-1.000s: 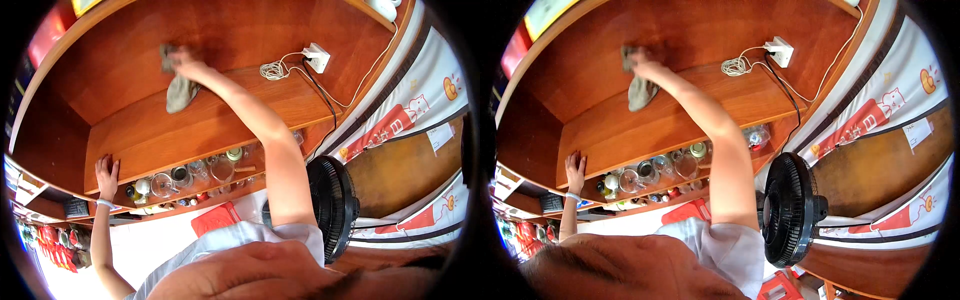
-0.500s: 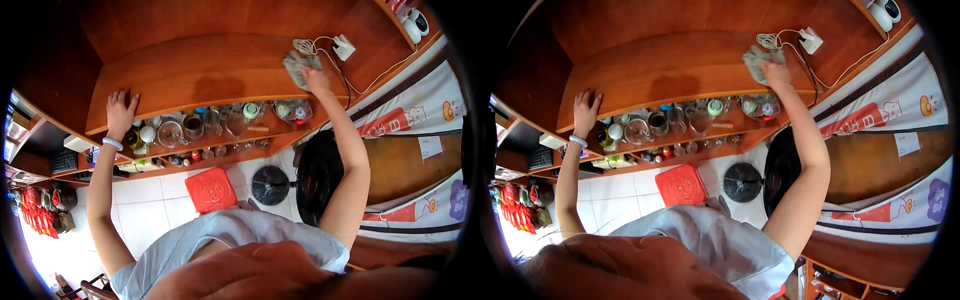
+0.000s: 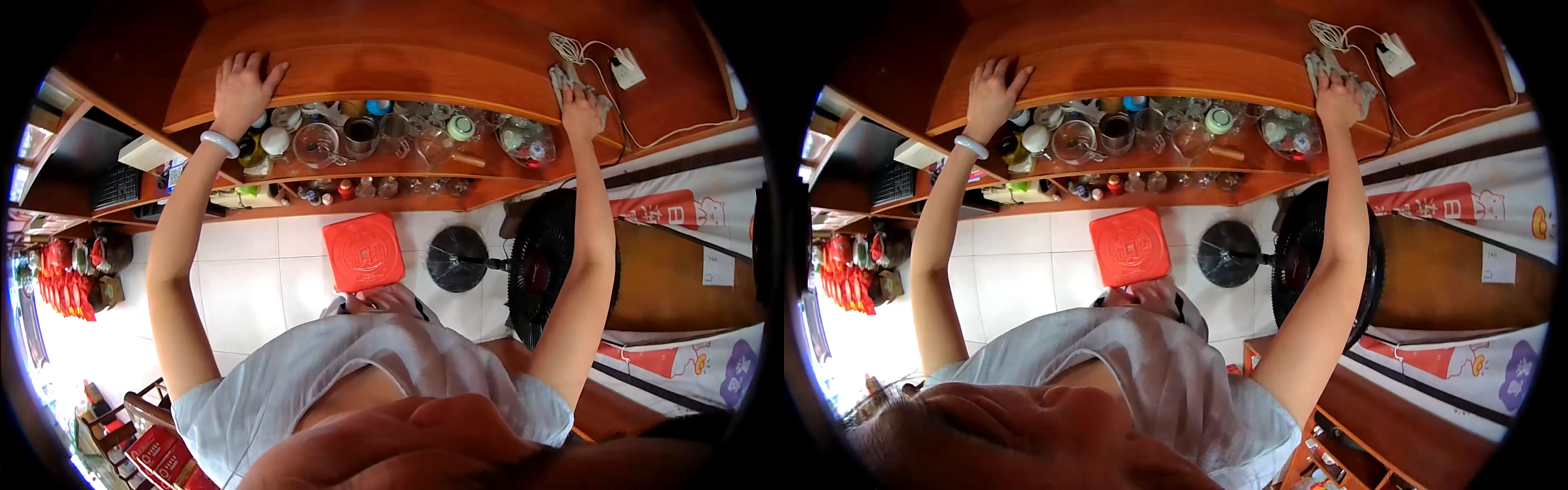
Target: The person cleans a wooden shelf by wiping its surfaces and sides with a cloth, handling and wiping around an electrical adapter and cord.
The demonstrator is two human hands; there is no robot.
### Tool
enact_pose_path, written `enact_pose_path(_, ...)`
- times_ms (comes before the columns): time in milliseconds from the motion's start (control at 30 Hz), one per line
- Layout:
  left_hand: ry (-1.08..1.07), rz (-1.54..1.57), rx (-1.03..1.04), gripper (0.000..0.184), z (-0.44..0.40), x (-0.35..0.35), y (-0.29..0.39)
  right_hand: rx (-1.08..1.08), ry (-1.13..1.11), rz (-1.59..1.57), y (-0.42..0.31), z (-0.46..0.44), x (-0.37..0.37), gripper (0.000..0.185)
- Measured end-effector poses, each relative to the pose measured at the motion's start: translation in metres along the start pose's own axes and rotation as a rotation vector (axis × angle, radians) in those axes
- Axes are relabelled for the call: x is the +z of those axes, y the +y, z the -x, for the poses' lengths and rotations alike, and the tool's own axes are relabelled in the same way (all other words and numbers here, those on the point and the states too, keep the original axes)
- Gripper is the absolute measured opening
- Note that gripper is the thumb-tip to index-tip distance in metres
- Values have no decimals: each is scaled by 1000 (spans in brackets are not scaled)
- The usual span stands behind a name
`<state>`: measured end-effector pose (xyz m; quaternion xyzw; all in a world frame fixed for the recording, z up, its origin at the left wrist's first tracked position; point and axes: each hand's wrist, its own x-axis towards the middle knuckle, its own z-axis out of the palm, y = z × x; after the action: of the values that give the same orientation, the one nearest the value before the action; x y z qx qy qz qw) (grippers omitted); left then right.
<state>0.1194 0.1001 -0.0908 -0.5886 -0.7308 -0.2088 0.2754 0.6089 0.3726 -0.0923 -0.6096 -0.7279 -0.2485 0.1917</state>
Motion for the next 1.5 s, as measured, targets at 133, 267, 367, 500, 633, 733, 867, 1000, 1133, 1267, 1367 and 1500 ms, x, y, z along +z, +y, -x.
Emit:
enact_pose_path(133,13,-52,51,47,0,3,-2,31,-65,10,-2,-1,-4,41)
enact_pose_path(267,-4,3,-8,48,0,0,-1,21,-24,-4,0,-3,1,41)
enact_pose_path(367,31,-31,24,49,2,2,-1,26,-38,17,-3,-3,-6,40)
enact_pose_path(500,-16,5,-10,51,1,-2,1,43,-38,21,-7,0,-8,42)
enact_pose_path(633,-85,11,-38,54,-1,-9,5,71,-192,8,-23,-4,-20,49)
enact_pose_path(733,-51,23,37,57,-4,-1,1,-61,-255,-236,-56,-4,-6,53)
enact_pose_path(867,-79,227,124,59,-30,-3,69,-303,-519,-755,-134,21,-76,49)
enact_pose_path(1000,-177,586,403,72,-62,-10,176,-533,-360,-1076,-131,13,-102,45)
enact_pose_path(1133,-393,405,340,72,-69,5,237,-660,-108,-794,-36,14,-165,33)
enact_pose_path(1267,-338,196,307,70,-63,25,255,-756,-139,-743,105,35,-212,22)
enact_pose_path(1367,-352,180,332,69,-63,15,308,-550,-213,-689,191,60,-216,20)
enact_pose_path(1500,-366,166,389,64,-84,20,408,-217,-316,-780,265,87,-185,21)
